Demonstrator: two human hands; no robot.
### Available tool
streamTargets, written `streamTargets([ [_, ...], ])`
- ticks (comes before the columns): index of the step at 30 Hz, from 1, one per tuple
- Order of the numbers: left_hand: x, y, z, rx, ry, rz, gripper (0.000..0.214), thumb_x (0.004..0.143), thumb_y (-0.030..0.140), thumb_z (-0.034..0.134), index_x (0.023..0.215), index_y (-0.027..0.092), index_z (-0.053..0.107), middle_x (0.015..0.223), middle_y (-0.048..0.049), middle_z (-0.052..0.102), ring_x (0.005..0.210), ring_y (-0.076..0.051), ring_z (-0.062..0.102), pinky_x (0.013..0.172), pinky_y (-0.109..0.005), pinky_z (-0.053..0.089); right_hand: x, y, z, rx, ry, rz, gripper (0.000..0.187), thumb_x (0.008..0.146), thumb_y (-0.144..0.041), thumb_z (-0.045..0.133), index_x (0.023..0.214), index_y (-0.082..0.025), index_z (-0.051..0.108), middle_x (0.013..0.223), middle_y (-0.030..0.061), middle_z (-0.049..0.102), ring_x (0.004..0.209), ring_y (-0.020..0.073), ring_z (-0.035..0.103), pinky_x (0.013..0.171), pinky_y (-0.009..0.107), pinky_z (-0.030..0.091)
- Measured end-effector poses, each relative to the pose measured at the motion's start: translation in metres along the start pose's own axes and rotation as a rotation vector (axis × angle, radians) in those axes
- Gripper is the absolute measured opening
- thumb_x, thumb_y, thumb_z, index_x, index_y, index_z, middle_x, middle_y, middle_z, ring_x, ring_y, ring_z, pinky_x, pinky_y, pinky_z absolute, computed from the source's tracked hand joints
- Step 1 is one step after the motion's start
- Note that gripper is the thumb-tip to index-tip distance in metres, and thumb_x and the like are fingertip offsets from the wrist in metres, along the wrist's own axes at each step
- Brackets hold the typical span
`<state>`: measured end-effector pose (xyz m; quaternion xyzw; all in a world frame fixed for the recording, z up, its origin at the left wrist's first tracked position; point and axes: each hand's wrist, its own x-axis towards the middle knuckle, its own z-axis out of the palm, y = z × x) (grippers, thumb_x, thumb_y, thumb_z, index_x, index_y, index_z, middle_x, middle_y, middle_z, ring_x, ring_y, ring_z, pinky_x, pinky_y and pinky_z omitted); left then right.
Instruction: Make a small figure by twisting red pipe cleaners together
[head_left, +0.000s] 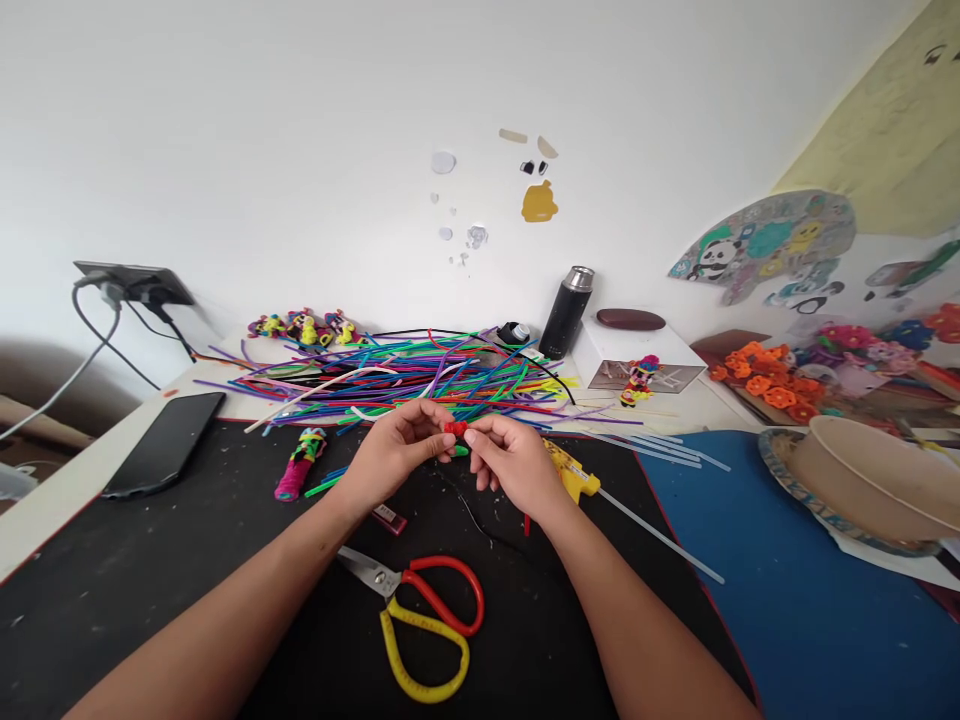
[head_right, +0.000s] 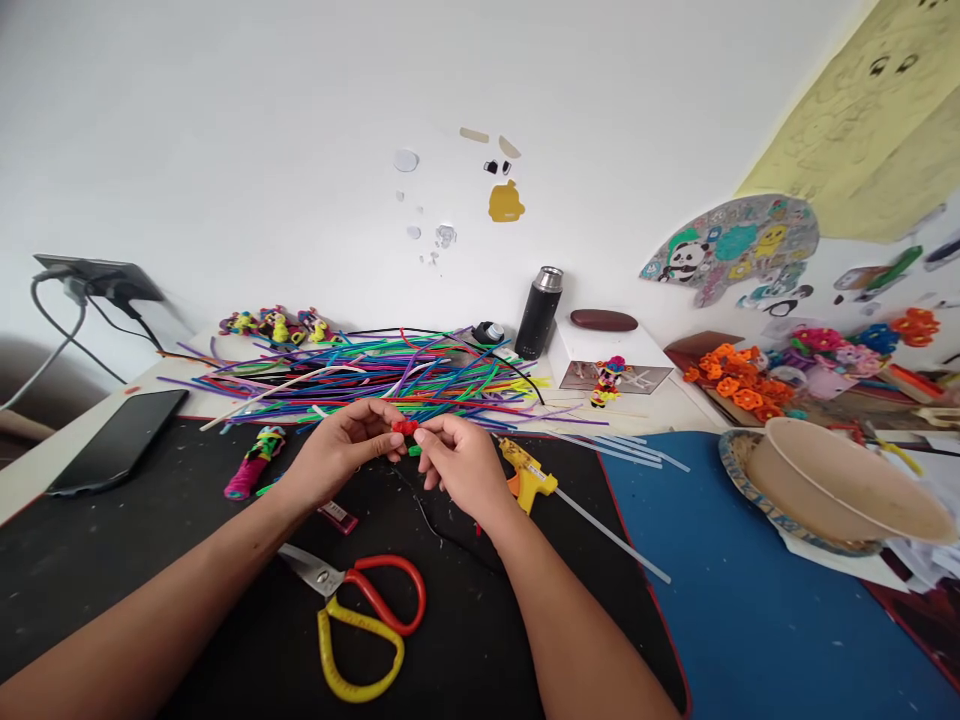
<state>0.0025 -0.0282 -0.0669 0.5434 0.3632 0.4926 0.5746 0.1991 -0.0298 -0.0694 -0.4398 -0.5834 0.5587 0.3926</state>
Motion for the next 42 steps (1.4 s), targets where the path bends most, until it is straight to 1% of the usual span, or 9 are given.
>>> streamTargets([
  [3,-0.001,0.003,0.002,0.09,0.027,0.046,0.026,0.081,0.036,0.086,0.09,0.017,0.072,0.088,-0.0022,0.072,0.072,-0.014,0.067,0.068,-0.028,0.059,-0.001,0.0,0.0,-0.01,0.006,-0.005,0.027,0.094,-0.045,0.063,0.093,-0.018,0.066,0.064,-0.0035,0.062,0.044,0.0098,0.059,0.041,0.02,0.039],
  [8,-0.004,0.005,0.006,0.172,0.067,0.063,0.025,0.081,0.038,0.084,0.089,0.018,0.071,0.085,-0.0018,0.072,0.071,-0.015,0.068,0.066,-0.028,0.058,-0.002,0.001,0.001,-0.011,0.003,-0.021,0.029,0.096,-0.047,0.062,0.096,-0.018,0.067,0.066,-0.003,0.063,0.044,0.0096,0.059,0.042,0.02,0.039],
  [15,-0.004,0.001,0.006,0.226,0.07,0.088,0.024,0.084,0.04,0.079,0.09,0.019,0.068,0.085,-0.0012,0.07,0.073,-0.017,0.068,0.067,-0.029,0.058,0.0,0.004,0.003,0.027,-0.05,0.004,0.034,0.093,-0.048,0.064,0.109,-0.018,0.068,0.067,-0.0035,0.063,0.044,0.0101,0.059,0.041,0.02,0.038],
  [20,-0.006,-0.004,0.003,0.471,0.091,0.16,0.02,0.091,0.039,0.072,0.097,0.02,0.069,0.09,-0.0041,0.075,0.08,-0.02,0.072,0.076,-0.033,0.058,0.001,0.008,0.003,0.002,-0.037,0.003,0.033,0.094,-0.047,0.064,0.108,-0.018,0.069,0.064,-0.0042,0.062,0.044,0.0103,0.058,0.043,0.021,0.039],
  [24,-0.006,-0.006,-0.001,0.706,0.09,0.257,0.021,0.095,0.034,0.068,0.112,0.023,0.074,0.096,-0.0055,0.08,0.084,-0.022,0.075,0.081,-0.035,0.058,0.0,0.009,0.003,-0.12,-0.004,-0.032,0.025,0.097,-0.041,0.061,0.106,-0.019,0.07,0.064,-0.004,0.064,0.045,0.0107,0.06,0.047,0.022,0.042],
  [28,-0.006,-0.002,-0.002,0.825,0.052,0.35,0.019,0.096,0.03,0.064,0.109,0.025,0.078,0.104,-0.0069,0.082,0.095,-0.025,0.076,0.09,-0.037,0.057,-0.003,0.008,0.004,-0.29,0.008,-0.092,0.02,0.101,-0.036,0.056,0.103,-0.021,0.071,0.066,-0.003,0.066,0.049,0.0114,0.062,0.053,0.024,0.044],
  [34,-0.005,0.001,-0.002,0.852,0.004,0.322,0.018,0.096,0.03,0.062,0.104,0.025,0.078,0.106,-0.0074,0.082,0.097,-0.026,0.076,0.09,-0.037,0.057,-0.004,0.008,0.007,-0.411,0.008,-0.114,0.016,0.101,-0.037,0.059,0.103,-0.023,0.068,0.067,-0.0027,0.069,0.051,0.0138,0.063,0.057,0.027,0.042],
  [38,-0.005,0.0,-0.004,0.864,0.022,0.311,0.017,0.095,0.03,0.063,0.1,0.025,0.079,0.101,-0.0069,0.083,0.092,-0.026,0.076,0.087,-0.035,0.057,-0.005,0.007,0.008,-0.496,0.018,-0.113,0.017,0.101,-0.037,0.059,0.106,-0.024,0.07,0.071,-0.0005,0.071,0.053,0.0159,0.063,0.058,0.028,0.041],
  [42,-0.003,-0.002,-0.006,0.897,0.048,0.28,0.017,0.094,0.03,0.064,0.098,0.025,0.079,0.102,-0.0069,0.083,0.092,-0.027,0.076,0.088,-0.036,0.056,-0.008,0.0,0.01,-0.585,0.019,-0.097,0.019,0.102,-0.036,0.059,0.105,-0.023,0.073,0.072,0.0013,0.073,0.056,0.0173,0.064,0.06,0.03,0.041],
])
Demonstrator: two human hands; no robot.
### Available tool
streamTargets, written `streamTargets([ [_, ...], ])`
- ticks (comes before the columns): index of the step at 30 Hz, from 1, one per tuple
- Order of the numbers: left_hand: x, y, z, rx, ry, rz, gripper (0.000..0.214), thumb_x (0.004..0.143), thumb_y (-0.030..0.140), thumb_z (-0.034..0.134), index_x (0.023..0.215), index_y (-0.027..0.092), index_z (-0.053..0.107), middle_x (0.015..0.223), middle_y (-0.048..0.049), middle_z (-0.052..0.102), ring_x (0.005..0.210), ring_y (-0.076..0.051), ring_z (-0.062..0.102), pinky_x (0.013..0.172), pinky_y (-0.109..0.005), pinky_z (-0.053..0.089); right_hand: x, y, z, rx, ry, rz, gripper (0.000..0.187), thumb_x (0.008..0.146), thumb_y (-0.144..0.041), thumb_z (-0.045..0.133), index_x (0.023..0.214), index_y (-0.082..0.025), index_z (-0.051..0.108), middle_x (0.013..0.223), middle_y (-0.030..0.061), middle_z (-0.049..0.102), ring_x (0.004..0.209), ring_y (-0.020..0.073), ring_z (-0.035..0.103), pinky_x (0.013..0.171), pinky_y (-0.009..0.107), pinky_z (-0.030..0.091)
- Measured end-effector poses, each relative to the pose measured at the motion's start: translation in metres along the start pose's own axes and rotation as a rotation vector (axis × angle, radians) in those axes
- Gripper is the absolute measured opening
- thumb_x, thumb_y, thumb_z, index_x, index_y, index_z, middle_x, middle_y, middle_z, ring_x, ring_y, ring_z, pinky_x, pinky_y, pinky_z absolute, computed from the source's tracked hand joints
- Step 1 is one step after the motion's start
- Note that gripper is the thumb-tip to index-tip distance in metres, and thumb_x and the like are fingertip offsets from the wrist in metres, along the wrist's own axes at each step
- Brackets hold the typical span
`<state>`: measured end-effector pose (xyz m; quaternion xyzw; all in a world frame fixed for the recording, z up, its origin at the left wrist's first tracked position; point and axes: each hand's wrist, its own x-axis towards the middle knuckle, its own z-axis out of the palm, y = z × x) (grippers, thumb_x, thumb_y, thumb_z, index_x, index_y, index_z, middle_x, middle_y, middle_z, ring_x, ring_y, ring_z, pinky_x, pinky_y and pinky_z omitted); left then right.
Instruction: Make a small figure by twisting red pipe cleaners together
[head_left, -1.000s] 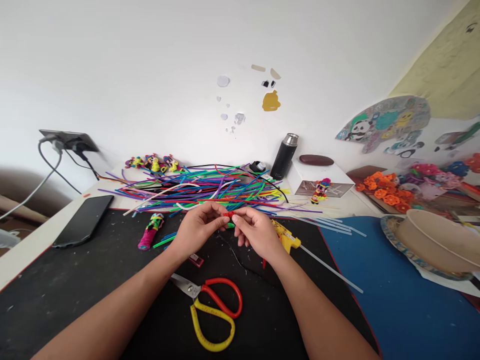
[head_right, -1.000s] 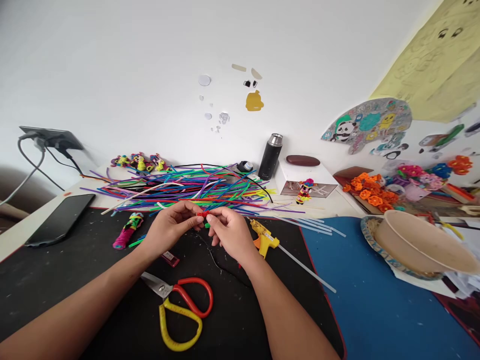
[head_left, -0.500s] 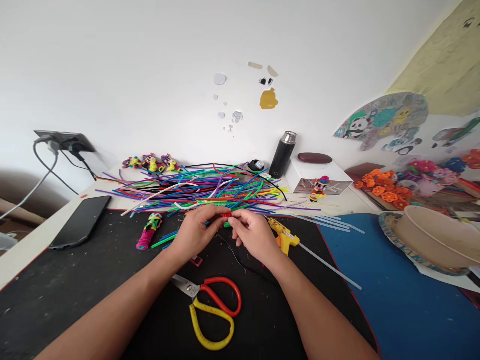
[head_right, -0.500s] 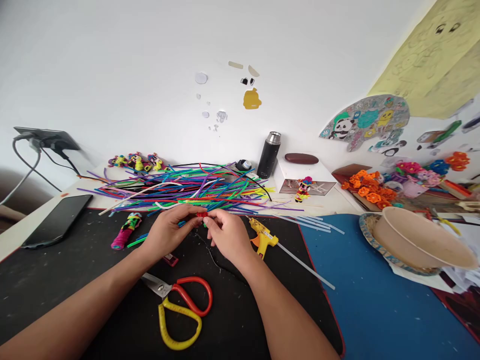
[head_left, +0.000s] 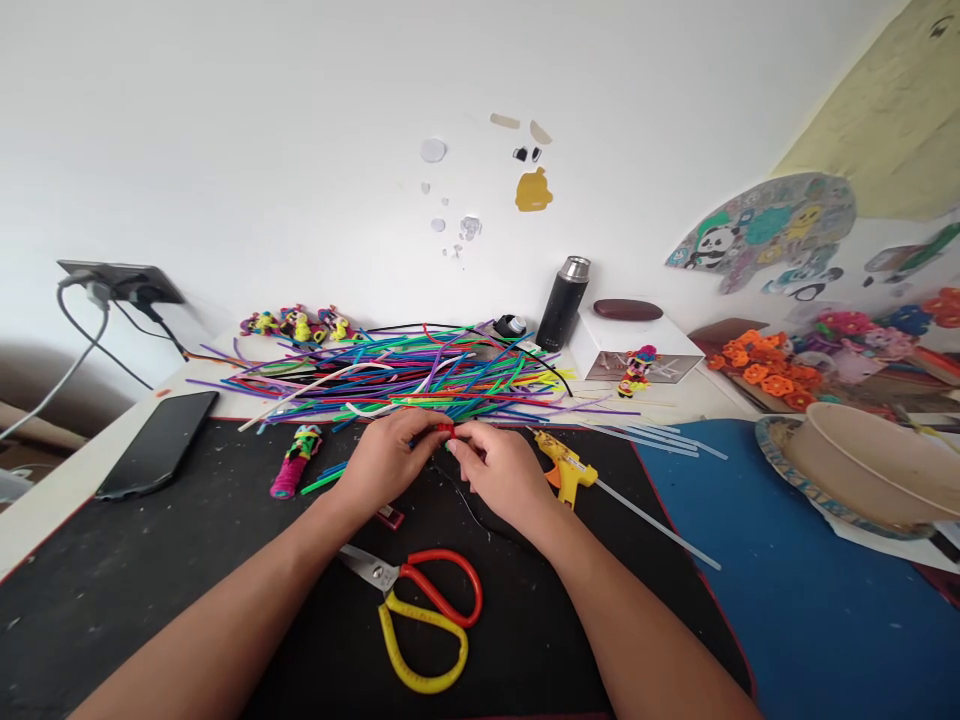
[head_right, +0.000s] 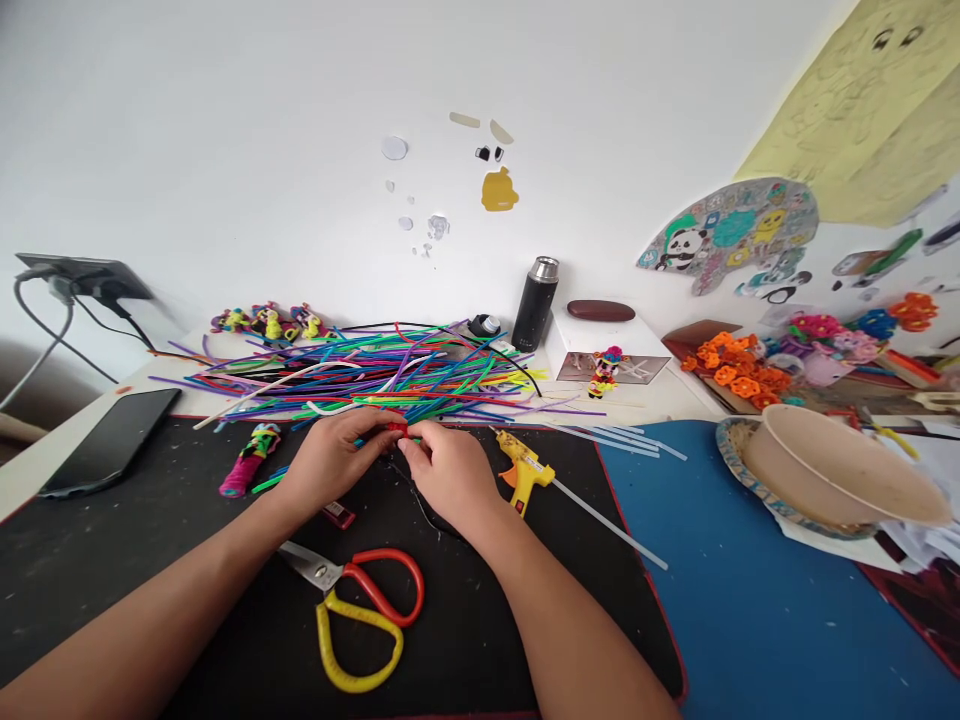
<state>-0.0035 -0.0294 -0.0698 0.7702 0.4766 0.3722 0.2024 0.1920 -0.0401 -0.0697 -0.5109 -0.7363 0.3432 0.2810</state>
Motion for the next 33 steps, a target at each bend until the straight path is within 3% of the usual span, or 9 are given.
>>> streamTargets([
  [5,0.002,-0.002,-0.002,0.055,0.012,-0.044,0.018,0.093,0.028,0.063,0.099,0.024,0.079,0.099,-0.0074,0.083,0.09,-0.028,0.076,0.085,-0.037,0.056,-0.002,-0.002,0.002,-0.03,0.002,-0.04,0.019,0.102,-0.035,0.06,0.101,-0.025,0.075,0.069,0.0006,0.072,0.059,0.0181,0.066,0.062,0.029,0.04],
  [12,0.005,-0.005,-0.007,0.146,0.007,-0.066,0.021,0.095,0.029,0.058,0.098,0.023,0.078,0.099,-0.0098,0.083,0.09,-0.03,0.076,0.082,-0.038,0.055,0.003,0.008,0.013,0.286,-0.037,0.059,0.023,0.101,-0.037,0.057,0.092,-0.022,0.07,0.056,-0.0047,0.062,0.044,0.0122,0.058,0.054,0.024,0.042],
  [18,0.006,-0.007,-0.008,0.1,0.002,-0.049,0.02,0.094,0.03,0.058,0.098,0.024,0.077,0.095,-0.0083,0.083,0.085,-0.028,0.075,0.078,-0.035,0.054,0.01,-0.001,0.008,0.426,-0.07,0.156,0.027,0.097,-0.042,0.061,0.089,-0.018,0.071,0.041,-0.0068,0.052,0.036,0.0125,0.053,0.042,0.021,0.034],
  [21,0.006,-0.006,-0.008,0.073,-0.008,-0.057,0.02,0.094,0.031,0.059,0.095,0.023,0.077,0.093,-0.008,0.082,0.082,-0.027,0.074,0.077,-0.034,0.053,0.012,-0.004,0.0,0.386,-0.08,0.18,0.03,0.096,-0.043,0.06,0.089,-0.018,0.074,0.038,-0.0068,0.05,0.034,0.0124,0.052,0.04,0.02,0.03],
  [27,0.006,-0.009,-0.007,0.07,0.002,-0.029,0.02,0.092,0.032,0.06,0.093,0.024,0.078,0.089,-0.0083,0.082,0.079,-0.027,0.074,0.076,-0.033,0.052,0.008,-0.018,-0.02,0.206,-0.111,0.19,0.025,0.096,-0.033,0.058,0.087,-0.019,0.077,0.038,-0.0048,0.054,0.036,0.0122,0.054,0.047,0.021,0.037],
  [30,0.006,-0.008,-0.007,0.048,0.017,-0.015,0.02,0.092,0.033,0.06,0.093,0.023,0.078,0.089,-0.0085,0.081,0.081,-0.027,0.074,0.075,-0.033,0.052,0.008,-0.026,-0.027,0.201,-0.118,0.201,0.021,0.094,-0.029,0.06,0.087,-0.018,0.077,0.038,-0.0057,0.054,0.037,0.0124,0.055,0.048,0.021,0.038],
  [33,0.005,-0.005,-0.006,-0.073,-0.04,-0.002,0.019,0.091,0.034,0.061,0.09,0.024,0.077,0.084,-0.0069,0.081,0.075,-0.025,0.073,0.072,-0.033,0.053,0.009,-0.031,-0.03,0.232,-0.12,0.194,0.02,0.093,-0.025,0.059,0.087,-0.018,0.076,0.039,-0.0066,0.054,0.037,0.0112,0.054,0.047,0.02,0.037],
])
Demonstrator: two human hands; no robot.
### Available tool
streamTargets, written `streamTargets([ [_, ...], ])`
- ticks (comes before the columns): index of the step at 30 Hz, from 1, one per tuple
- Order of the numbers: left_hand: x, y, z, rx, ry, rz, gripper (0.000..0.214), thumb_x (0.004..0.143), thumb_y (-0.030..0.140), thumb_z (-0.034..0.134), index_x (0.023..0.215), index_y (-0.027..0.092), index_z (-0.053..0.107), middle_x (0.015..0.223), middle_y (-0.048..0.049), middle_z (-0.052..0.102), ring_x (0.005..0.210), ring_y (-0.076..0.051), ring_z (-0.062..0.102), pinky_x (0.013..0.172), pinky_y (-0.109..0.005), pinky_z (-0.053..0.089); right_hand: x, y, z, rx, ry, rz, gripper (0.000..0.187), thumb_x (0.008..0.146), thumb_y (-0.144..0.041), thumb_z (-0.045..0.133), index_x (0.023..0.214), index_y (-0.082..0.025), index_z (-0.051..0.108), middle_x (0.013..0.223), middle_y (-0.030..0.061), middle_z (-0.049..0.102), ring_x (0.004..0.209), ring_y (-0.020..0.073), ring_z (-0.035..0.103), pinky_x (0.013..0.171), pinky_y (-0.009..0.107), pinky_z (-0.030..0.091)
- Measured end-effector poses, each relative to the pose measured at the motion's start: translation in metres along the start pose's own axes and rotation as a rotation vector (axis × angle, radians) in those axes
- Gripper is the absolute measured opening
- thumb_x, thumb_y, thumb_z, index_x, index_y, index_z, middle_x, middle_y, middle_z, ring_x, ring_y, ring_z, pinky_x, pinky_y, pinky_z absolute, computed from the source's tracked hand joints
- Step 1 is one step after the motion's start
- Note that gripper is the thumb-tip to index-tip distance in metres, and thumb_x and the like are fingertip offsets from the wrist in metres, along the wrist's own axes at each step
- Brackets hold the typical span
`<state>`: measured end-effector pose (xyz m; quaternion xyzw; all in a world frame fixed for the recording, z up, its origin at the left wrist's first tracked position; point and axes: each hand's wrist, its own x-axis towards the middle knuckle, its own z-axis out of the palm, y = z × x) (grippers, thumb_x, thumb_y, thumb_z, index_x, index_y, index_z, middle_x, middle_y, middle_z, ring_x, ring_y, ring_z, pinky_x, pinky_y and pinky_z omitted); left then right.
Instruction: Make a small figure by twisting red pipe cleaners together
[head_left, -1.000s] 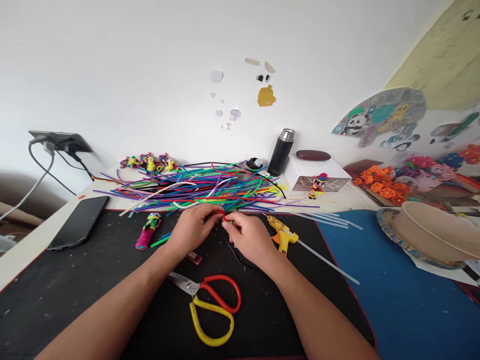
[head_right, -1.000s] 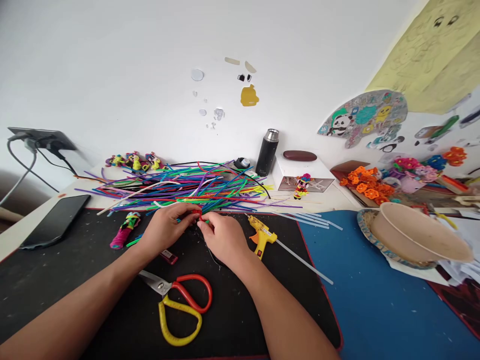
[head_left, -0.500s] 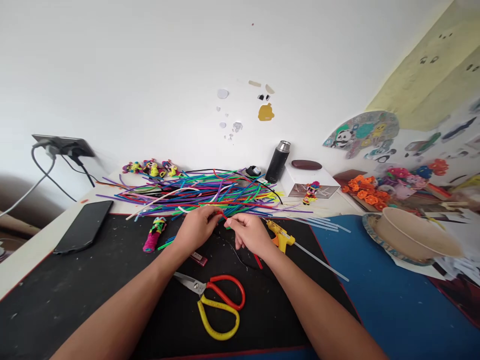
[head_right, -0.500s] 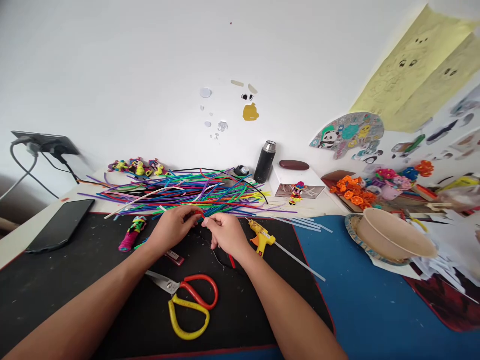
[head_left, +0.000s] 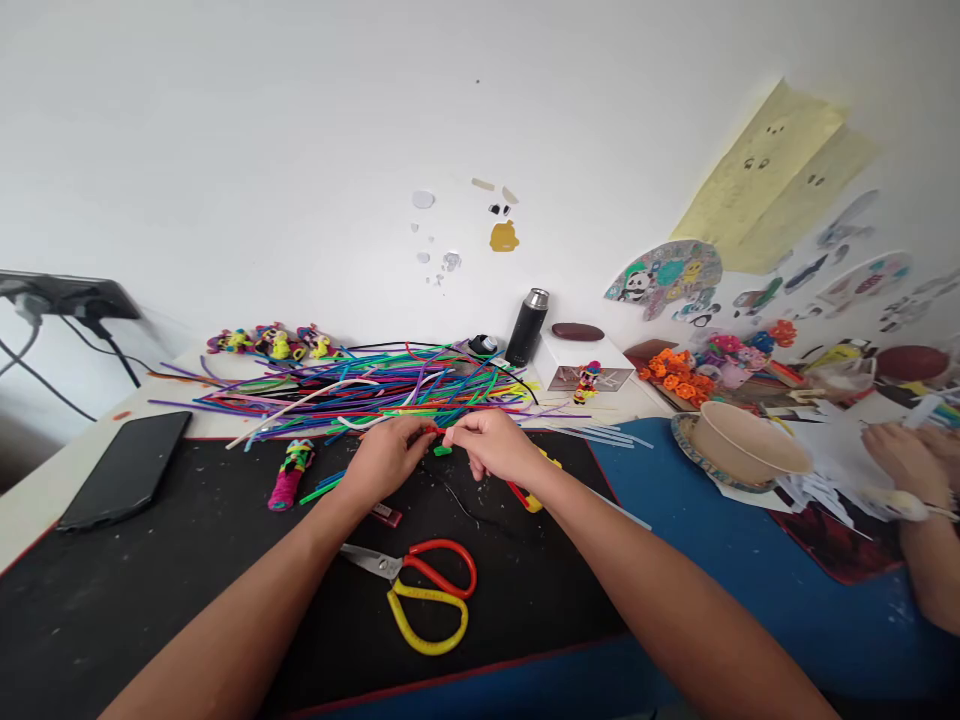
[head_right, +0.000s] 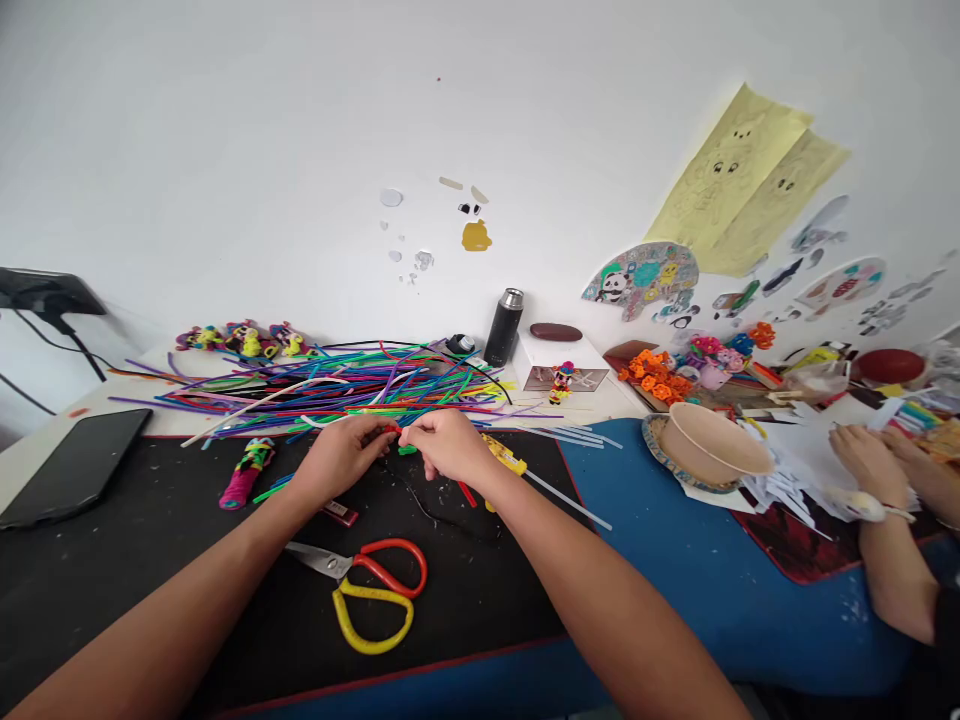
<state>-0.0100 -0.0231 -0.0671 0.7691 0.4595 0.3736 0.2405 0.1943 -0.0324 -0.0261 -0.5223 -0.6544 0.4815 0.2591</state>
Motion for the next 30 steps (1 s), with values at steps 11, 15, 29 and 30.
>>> streamTargets([
  [11,0.003,0.0,0.007,-0.791,-0.235,-0.293,0.04,0.074,0.053,0.086,0.082,0.016,0.073,0.073,-0.0042,0.074,0.062,-0.017,0.07,0.062,-0.028,0.058,0.006,0.009,-0.004,0.222,0.039,0.018,0.025,0.095,-0.039,0.065,0.089,-0.016,0.071,0.052,-0.0056,0.06,0.038,0.0094,0.056,0.038,0.019,0.034],
  [15,0.001,0.001,0.007,-0.846,-0.27,-0.319,0.039,0.076,0.05,0.087,0.083,0.015,0.073,0.07,-0.0035,0.073,0.059,-0.015,0.069,0.059,-0.025,0.056,0.011,0.014,-0.009,0.432,0.063,0.021,0.033,0.087,-0.048,0.074,0.085,-0.015,0.07,0.054,-0.0051,0.059,0.04,0.0096,0.054,0.04,0.021,0.036],
  [29,0.003,-0.004,0.013,-1.006,-0.068,-0.516,0.04,0.064,0.046,0.096,0.078,0.015,0.075,0.073,-0.0048,0.075,0.06,-0.014,0.07,0.059,-0.022,0.057,0.003,0.048,0.011,0.575,0.21,-0.008,0.048,0.076,-0.058,0.081,0.095,-0.015,0.07,0.059,-0.0055,0.059,0.042,0.0092,0.053,0.038,0.02,0.031],
  [30,0.003,-0.003,0.014,-0.981,-0.087,-0.515,0.04,0.064,0.045,0.096,0.078,0.014,0.076,0.073,-0.0052,0.075,0.06,-0.015,0.071,0.059,-0.023,0.058,0.002,0.048,0.014,0.538,0.204,-0.025,0.047,0.079,-0.059,0.079,0.096,-0.016,0.069,0.059,-0.0058,0.059,0.041,0.0091,0.053,0.038,0.02,0.031],
])
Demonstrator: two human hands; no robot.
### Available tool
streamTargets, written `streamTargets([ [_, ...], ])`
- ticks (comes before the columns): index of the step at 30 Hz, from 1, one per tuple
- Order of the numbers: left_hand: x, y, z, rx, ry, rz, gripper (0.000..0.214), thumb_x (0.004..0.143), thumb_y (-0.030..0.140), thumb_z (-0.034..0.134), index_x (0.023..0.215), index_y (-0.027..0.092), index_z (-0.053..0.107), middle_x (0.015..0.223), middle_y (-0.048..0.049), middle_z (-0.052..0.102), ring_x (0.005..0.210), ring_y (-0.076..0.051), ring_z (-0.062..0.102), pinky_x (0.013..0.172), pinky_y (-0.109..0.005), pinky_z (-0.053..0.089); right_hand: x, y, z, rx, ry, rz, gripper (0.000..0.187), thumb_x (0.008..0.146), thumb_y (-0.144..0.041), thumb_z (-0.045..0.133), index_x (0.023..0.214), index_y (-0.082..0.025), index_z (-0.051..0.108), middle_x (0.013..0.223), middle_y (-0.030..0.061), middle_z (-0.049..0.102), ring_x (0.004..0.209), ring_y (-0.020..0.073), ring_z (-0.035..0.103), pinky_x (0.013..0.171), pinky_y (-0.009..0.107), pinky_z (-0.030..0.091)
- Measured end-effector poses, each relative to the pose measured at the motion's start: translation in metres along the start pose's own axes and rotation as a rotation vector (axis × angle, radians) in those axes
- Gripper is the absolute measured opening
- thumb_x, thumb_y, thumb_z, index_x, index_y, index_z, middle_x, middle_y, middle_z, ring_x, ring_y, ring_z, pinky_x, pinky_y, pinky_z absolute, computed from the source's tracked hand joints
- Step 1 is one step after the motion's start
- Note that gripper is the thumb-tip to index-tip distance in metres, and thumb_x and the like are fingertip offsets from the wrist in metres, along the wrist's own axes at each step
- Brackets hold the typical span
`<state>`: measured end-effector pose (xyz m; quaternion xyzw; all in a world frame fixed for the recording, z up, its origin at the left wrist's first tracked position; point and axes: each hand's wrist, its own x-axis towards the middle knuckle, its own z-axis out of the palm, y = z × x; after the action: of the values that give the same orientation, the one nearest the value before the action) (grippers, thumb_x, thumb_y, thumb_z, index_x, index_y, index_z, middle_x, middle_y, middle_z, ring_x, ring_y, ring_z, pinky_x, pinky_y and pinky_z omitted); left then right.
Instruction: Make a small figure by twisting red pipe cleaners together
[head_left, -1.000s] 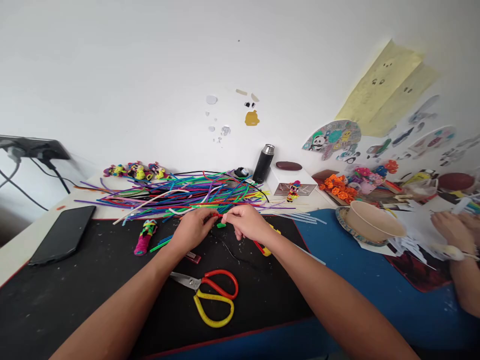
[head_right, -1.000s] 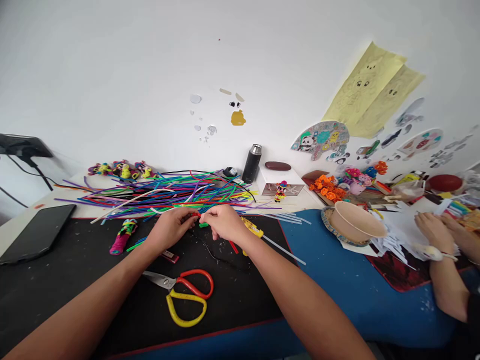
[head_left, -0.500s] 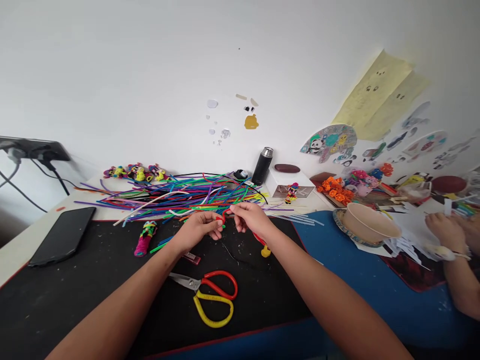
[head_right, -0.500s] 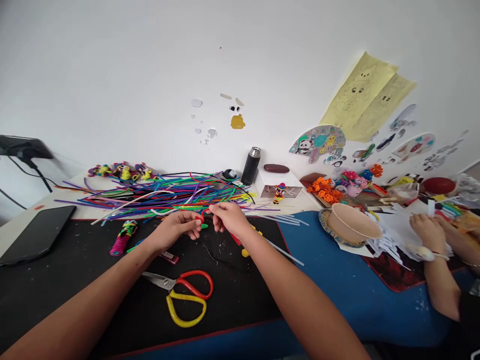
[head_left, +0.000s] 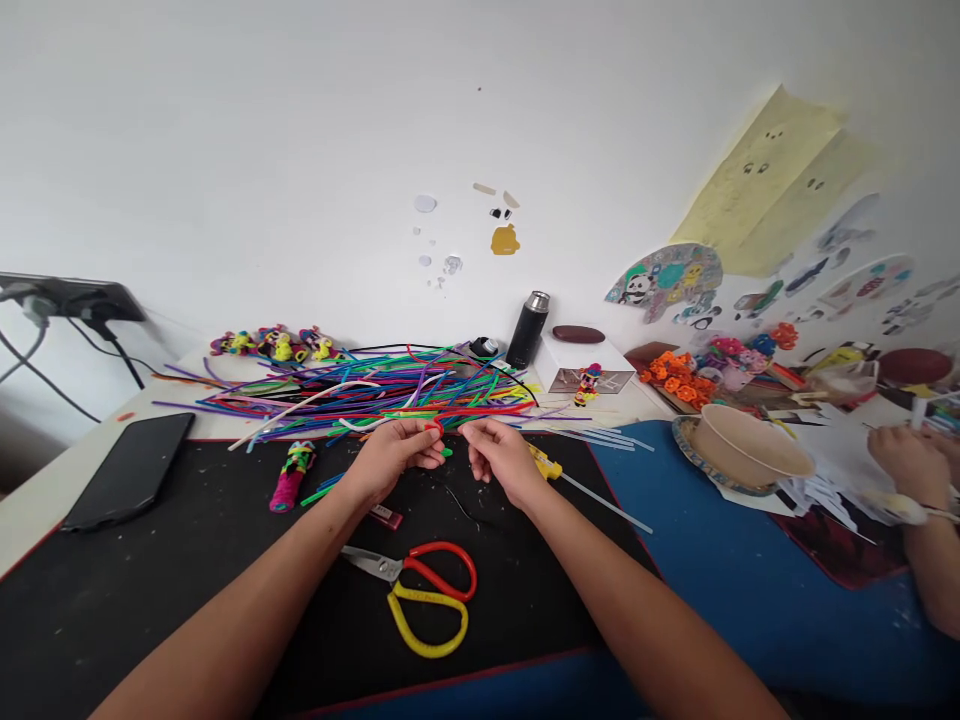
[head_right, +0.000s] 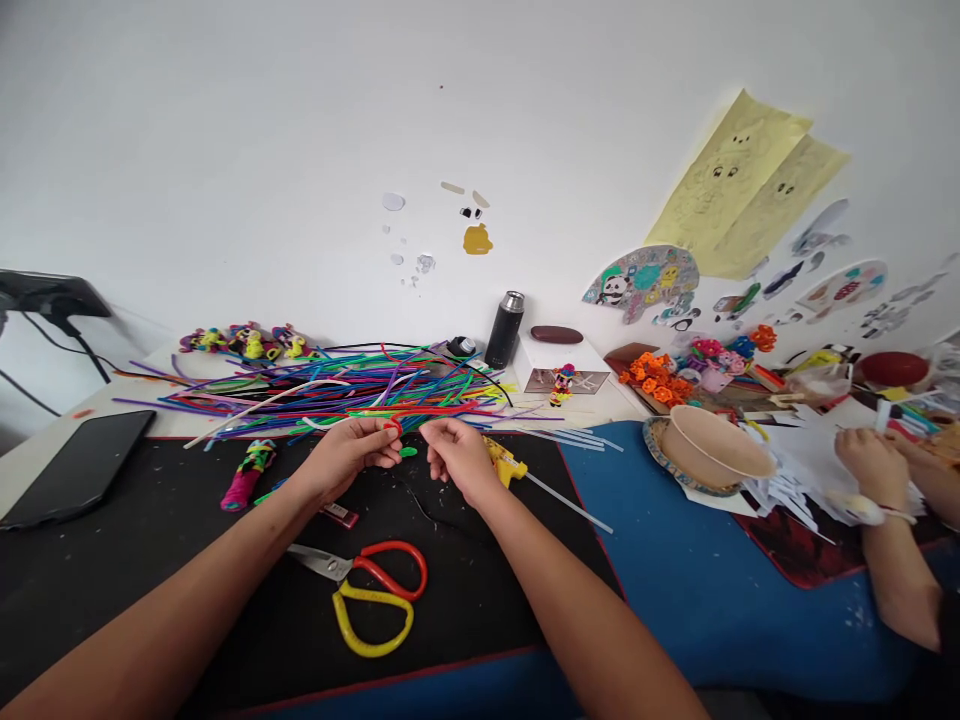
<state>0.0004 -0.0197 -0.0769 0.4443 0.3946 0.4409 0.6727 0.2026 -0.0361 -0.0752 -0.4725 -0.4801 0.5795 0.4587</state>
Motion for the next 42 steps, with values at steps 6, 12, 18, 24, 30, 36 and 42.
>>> streamTargets([
  [6,-0.003,0.001,0.005,0.334,-0.071,0.053,0.035,0.069,0.05,0.086,0.074,0.018,0.073,0.07,-0.0026,0.075,0.063,-0.021,0.074,0.062,-0.031,0.061,0.005,0.004,0.016,-0.181,-0.117,-0.131,0.036,0.085,-0.051,0.076,0.098,-0.018,0.069,0.06,-0.0072,0.059,0.04,0.0068,0.047,0.04,0.02,0.033],
  [12,-0.005,0.0,0.005,0.518,-0.09,0.083,0.029,0.074,0.049,0.076,0.078,0.021,0.072,0.068,-0.0031,0.076,0.062,-0.024,0.075,0.064,-0.034,0.061,0.01,0.01,0.017,-0.187,-0.079,-0.145,0.035,0.087,-0.052,0.072,0.085,-0.017,0.07,0.056,-0.0063,0.057,0.039,0.0069,0.047,0.042,0.02,0.033],
  [18,-0.006,-0.004,0.001,0.649,-0.078,0.143,0.023,0.077,0.045,0.071,0.084,0.023,0.071,0.066,-0.0018,0.078,0.062,-0.027,0.077,0.062,-0.034,0.058,0.015,0.007,0.01,-0.032,0.138,-0.086,0.043,0.08,-0.061,0.072,0.075,-0.019,0.064,0.044,-0.0098,0.043,0.036,0.0082,0.039,0.038,0.021,0.026],
  [24,-0.004,0.0,-0.005,0.701,-0.053,0.146,0.022,0.074,0.044,0.075,0.082,0.024,0.073,0.062,-0.001,0.076,0.059,-0.027,0.075,0.061,-0.033,0.056,0.015,-0.008,-0.017,-0.028,0.281,-0.144,0.039,0.078,-0.056,0.075,0.075,-0.019,0.065,0.044,-0.0095,0.043,0.037,0.0077,0.039,0.04,0.02,0.026],
  [30,0.009,0.016,-0.031,0.087,0.338,0.206,0.026,0.066,0.04,0.086,0.075,0.019,0.073,0.069,-0.0035,0.075,0.061,-0.021,0.07,0.061,-0.03,0.058,-0.009,-0.038,-0.04,-0.016,0.305,-0.201,0.041,0.085,-0.06,0.069,0.089,-0.02,0.066,0.051,-0.0094,0.046,0.039,0.0079,0.039,0.04,0.02,0.027],
  [36,0.017,0.019,-0.045,-0.133,0.417,0.245,0.029,0.063,0.034,0.088,0.078,0.016,0.071,0.072,-0.003,0.071,0.058,-0.013,0.064,0.057,-0.024,0.054,-0.07,-0.017,0.002,-0.637,-0.284,-0.173,0.038,0.091,-0.053,0.073,0.113,-0.022,0.074,0.073,-0.0022,0.068,0.062,0.0139,0.063,0.06,0.025,0.044],
  [42,0.012,0.015,-0.035,-0.132,0.348,0.212,0.036,0.064,0.04,0.09,0.08,0.014,0.072,0.074,-0.005,0.072,0.059,-0.015,0.064,0.056,-0.027,0.054,-0.099,0.005,0.037,-1.347,-0.576,-0.457,0.048,0.089,-0.055,0.077,0.122,-0.021,0.071,0.102,0.0081,0.074,0.1,0.0262,0.068,0.08,0.031,0.049],
])
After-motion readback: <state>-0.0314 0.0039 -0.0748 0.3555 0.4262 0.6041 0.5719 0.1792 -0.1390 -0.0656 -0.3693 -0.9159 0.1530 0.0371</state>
